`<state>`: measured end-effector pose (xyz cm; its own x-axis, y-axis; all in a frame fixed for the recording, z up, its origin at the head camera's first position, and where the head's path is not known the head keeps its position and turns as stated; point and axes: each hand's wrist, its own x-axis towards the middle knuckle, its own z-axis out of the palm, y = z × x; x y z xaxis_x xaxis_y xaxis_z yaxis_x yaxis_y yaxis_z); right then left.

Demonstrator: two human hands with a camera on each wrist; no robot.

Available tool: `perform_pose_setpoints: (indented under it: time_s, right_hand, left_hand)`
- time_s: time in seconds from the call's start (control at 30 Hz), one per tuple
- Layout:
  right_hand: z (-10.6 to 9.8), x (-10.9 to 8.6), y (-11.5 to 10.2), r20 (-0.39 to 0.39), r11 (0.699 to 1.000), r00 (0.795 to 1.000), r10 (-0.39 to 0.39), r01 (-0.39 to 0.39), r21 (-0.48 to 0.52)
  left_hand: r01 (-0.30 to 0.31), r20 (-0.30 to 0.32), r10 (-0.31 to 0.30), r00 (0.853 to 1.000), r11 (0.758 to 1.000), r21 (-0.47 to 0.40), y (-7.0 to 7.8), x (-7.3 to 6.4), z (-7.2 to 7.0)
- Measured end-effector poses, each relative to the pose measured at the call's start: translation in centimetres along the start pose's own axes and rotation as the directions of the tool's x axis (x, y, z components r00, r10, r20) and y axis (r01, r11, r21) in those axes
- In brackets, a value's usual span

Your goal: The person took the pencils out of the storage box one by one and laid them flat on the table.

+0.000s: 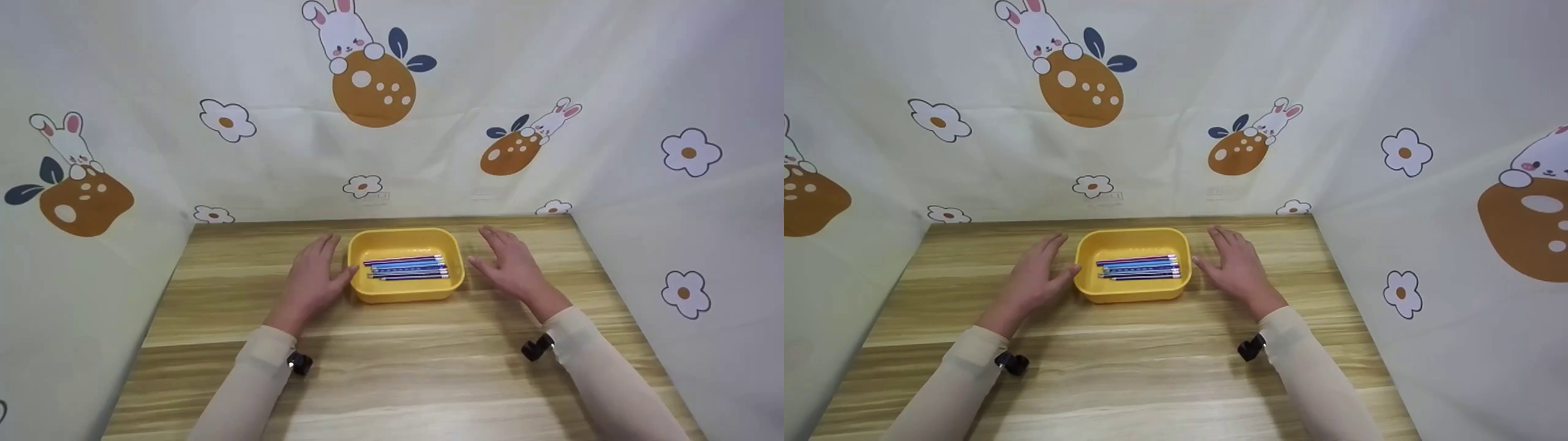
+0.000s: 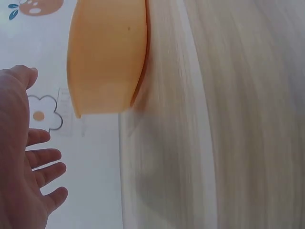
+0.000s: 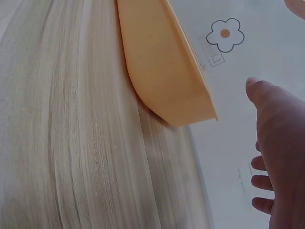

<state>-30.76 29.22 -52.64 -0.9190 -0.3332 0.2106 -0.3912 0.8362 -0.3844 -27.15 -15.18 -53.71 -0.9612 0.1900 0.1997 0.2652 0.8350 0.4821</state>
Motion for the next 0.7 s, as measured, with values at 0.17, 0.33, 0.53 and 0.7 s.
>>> perform_pose_setpoints:
  time_s: [0.17,0.33,0.53,0.7]
  right_hand:
    - [0.0,-0.2,-0.4,0.007,1.000,1.000,-0.010,0.010,-0.008]
    - [-0.1,-0.3,-0.6,0.005,0.999,0.999,-0.035,0.035,-0.021]
    - [0.1,-0.4,-0.7,0.011,0.998,0.999,-0.054,0.054,-0.045]
    - [0.3,-0.5,-0.8,0.010,0.997,0.998,-0.054,0.055,-0.046]
  left_hand:
    - [-0.007,0.023,0.007,1.000,1.000,-0.005,0.6,0.1,0.8]
    - [0.000,0.042,0.001,0.999,0.999,-0.041,1.0,0.2,1.3]
    - [-0.002,0.076,0.008,0.997,0.998,-0.069,1.4,0.5,2.2]
    - [-0.012,0.098,0.018,0.995,0.998,-0.061,1.4,0.9,3.0]
